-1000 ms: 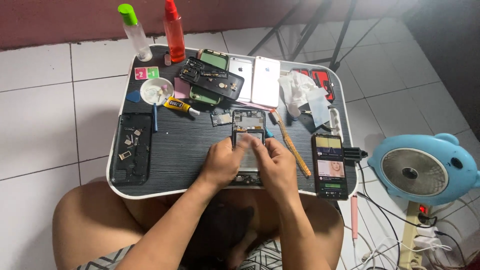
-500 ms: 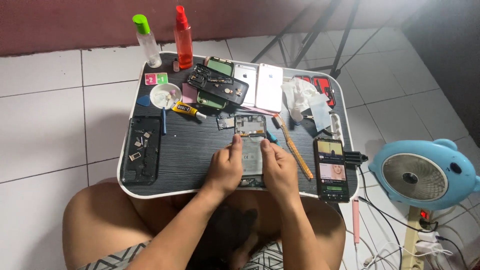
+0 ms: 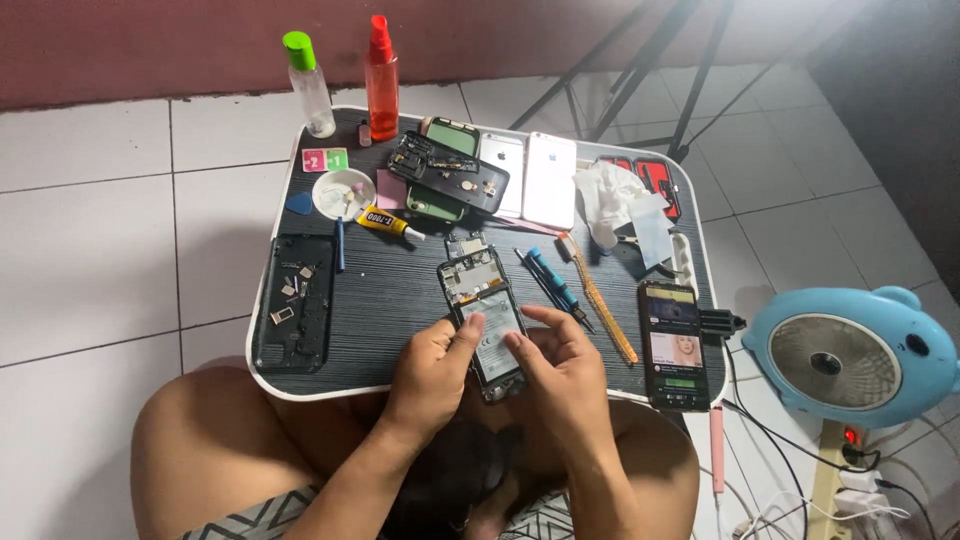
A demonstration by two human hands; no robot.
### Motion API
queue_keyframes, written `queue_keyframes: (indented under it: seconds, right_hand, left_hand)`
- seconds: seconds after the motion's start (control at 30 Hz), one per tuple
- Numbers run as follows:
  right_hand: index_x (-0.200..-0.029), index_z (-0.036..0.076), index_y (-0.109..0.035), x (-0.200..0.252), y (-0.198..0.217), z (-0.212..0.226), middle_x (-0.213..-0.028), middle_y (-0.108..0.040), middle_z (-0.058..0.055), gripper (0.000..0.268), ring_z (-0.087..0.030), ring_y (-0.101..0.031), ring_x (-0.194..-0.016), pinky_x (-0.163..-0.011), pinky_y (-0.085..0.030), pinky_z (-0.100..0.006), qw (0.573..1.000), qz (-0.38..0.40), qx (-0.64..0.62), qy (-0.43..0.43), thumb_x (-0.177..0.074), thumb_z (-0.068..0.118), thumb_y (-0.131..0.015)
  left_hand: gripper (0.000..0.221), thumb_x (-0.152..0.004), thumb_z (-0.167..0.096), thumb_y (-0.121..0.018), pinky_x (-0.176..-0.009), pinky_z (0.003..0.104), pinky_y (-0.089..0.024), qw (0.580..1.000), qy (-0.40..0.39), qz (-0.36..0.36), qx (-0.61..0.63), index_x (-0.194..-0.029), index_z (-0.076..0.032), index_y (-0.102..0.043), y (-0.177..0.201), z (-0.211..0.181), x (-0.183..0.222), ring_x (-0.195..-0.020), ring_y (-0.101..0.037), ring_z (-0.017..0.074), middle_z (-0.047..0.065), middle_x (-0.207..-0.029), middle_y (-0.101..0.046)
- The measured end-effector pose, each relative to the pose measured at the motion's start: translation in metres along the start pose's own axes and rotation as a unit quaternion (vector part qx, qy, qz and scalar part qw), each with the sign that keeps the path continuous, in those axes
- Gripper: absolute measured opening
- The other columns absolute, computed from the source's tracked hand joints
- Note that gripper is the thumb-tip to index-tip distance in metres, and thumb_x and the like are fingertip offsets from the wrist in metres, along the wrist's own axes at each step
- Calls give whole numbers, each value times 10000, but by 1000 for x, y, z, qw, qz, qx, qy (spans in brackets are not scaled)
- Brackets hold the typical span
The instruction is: Connecting and disconnecting internal ribbon cables and components during a smartphone repair.
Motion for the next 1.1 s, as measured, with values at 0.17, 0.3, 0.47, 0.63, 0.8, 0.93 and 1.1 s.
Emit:
queue_keyframes:
  seconds: [0.17,0.3,0.47,0.63,0.8,0.93,1.1]
  right_hand:
    - [-1225,34,-680,9,-5,17,-823,-741,-85,351,-99,-599,-676,-587,-448,-218,996,-6,87,27,-884,72,-751]
    - [-1284,50,-596,14,-11,27,-1159,-673,-99,531,-214,-679,-998,-871,-544,-325,925,33,313,212,-824,264,-755]
    - [-1272,46,-606,11,-10,25,-1240,-688,-111,665,-258,-695,-1086,-928,-545,-356,895,44,351,271,-674,182,-862]
    - [-1252,36,-661,-3,4,17,-1296,-707,-128,676,-258,-707,-1136,-950,-565,-361,870,49,392,294,-632,171,-895]
    - [-1215,86,-685,-15,12,15,-1262,-736,-35,662,-197,-683,-1151,-1141,-368,-468,809,91,461,354,-617,255,-913]
    - [-1196,96,-693,-20,12,15,-1259,-718,-35,611,-250,-627,-1123,-1050,-433,-448,790,93,475,378,-655,297,-891]
    - [-1273,128,-678,-20,17,-3,-1409,-652,-7,621,-247,-566,-1238,-1051,-397,-446,794,91,479,362,-708,305,-864]
  left_hand:
    - [469,-1027,-319,-634,-395,277,-323,1000,-8,-3,-24,-634,-70,-566,1,0,1,-443,-373,85,-27,-509,-470]
    - [493,-951,-377,-698,-435,289,-377,998,27,-19,-49,-631,-9,-626,4,-2,0,-478,-406,109,14,-513,-507]
    - [442,-954,-352,-688,-467,289,-415,994,87,9,-65,-682,-4,-686,6,-4,0,-481,-446,117,34,-523,-575]
    - [583,-992,-551,-467,-415,273,-591,973,151,105,-137,-703,-66,-611,29,-14,-9,-657,-853,178,58,-536,-587]
    - [273,-1006,-203,-518,-617,444,-542,873,-233,-121,-411,-852,-84,-710,55,-59,-34,-708,-681,273,65,-820,-717]
    - [437,-872,-102,-548,-925,444,-433,782,-367,-90,-496,-1288,-19,-653,34,-59,-74,-1030,-604,282,107,-1201,-673]
    - [365,-710,-150,-823,-616,381,-546,740,-363,-26,-566,-1056,-99,-717,16,-57,-98,-702,-720,253,73,-941,-720]
Point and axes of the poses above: each hand's wrist, its own x-axis away from the middle knuckle, its own y-axis out of the back of the hand, z = x × y, the point moved 2 cm from there along -x, towards the middle knuckle
